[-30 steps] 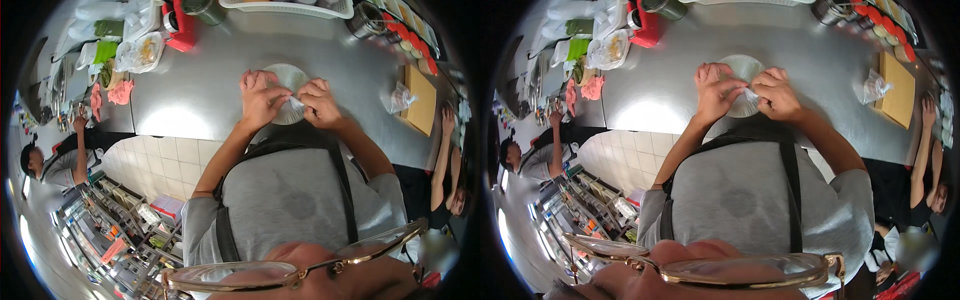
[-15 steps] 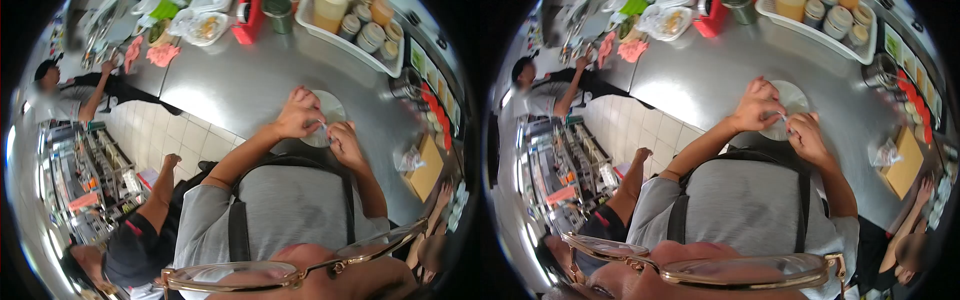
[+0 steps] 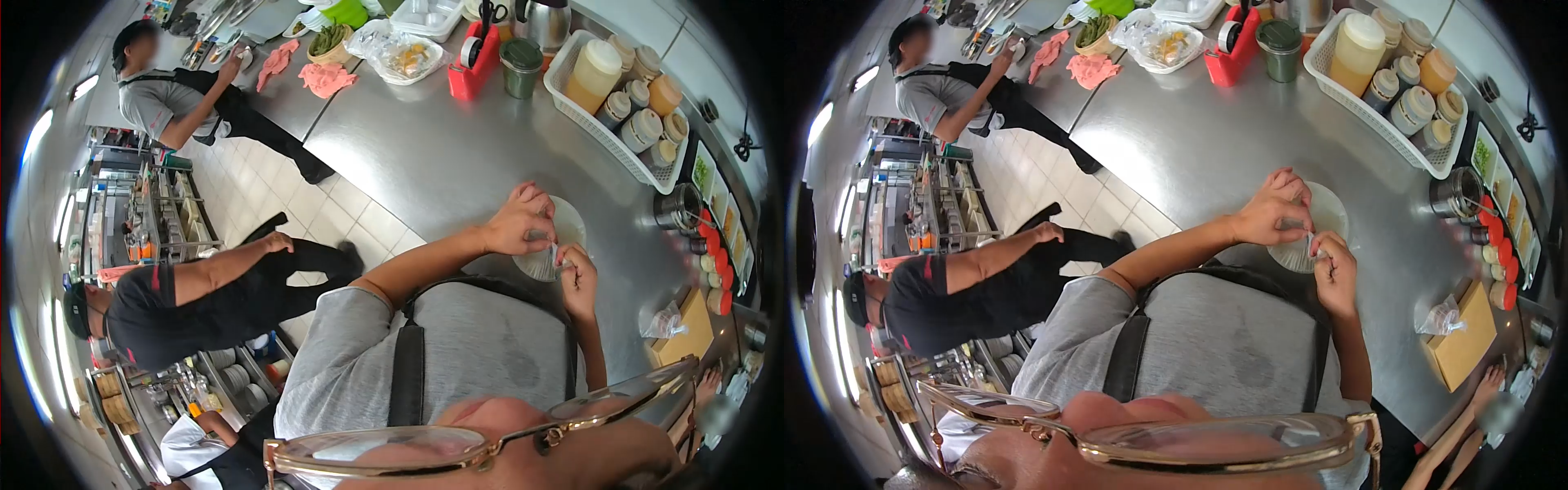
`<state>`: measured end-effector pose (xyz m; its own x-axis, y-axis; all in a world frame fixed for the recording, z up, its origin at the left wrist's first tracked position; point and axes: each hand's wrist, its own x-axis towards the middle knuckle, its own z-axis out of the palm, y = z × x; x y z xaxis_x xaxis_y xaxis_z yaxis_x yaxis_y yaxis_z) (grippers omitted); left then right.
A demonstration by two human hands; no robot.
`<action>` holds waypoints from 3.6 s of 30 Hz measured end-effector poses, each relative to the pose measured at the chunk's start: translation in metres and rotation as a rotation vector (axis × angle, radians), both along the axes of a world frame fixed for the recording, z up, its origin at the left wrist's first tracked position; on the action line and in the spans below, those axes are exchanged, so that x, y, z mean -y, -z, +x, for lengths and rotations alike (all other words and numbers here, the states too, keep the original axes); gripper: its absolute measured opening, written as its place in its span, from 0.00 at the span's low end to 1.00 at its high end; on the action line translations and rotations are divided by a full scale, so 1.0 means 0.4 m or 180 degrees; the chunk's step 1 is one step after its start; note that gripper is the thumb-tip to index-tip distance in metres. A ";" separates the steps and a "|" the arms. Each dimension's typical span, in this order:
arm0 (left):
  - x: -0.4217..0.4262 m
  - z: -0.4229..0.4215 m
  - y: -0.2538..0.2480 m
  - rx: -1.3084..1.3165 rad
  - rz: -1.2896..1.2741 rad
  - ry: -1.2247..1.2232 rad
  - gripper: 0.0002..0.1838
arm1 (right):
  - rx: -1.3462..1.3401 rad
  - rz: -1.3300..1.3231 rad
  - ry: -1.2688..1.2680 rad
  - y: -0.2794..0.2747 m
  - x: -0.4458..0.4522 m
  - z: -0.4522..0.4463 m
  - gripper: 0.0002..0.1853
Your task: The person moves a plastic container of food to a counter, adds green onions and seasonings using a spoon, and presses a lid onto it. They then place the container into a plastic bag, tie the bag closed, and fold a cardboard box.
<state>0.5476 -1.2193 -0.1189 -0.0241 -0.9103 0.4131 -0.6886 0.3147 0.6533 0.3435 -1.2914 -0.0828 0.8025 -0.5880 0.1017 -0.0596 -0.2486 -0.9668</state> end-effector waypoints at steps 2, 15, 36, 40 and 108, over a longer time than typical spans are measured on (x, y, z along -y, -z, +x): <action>0.001 0.003 0.005 0.0053 -0.0064 0.0058 0.07 | 0.0045 -0.0025 -0.0057 0.005 -0.002 -0.008 0.04; -0.054 0.128 -0.019 -0.0184 -0.0281 0.0016 0.09 | 0.0217 0.0459 0.0899 -0.052 -0.028 0.009 0.06; -0.247 1.346 0.135 0.1203 0.0982 -0.2957 0.22 | -0.0860 -0.2524 0.3004 -0.142 -0.001 0.073 0.13; -0.317 1.569 0.197 0.1741 0.0634 -0.3074 0.18 | -0.1158 -0.2475 0.2795 -0.168 -0.036 0.069 0.15; 0.025 -0.314 0.041 0.0706 -0.0163 -0.0087 0.29 | 0.0161 -0.0310 0.1305 0.279 -0.006 -0.225 0.30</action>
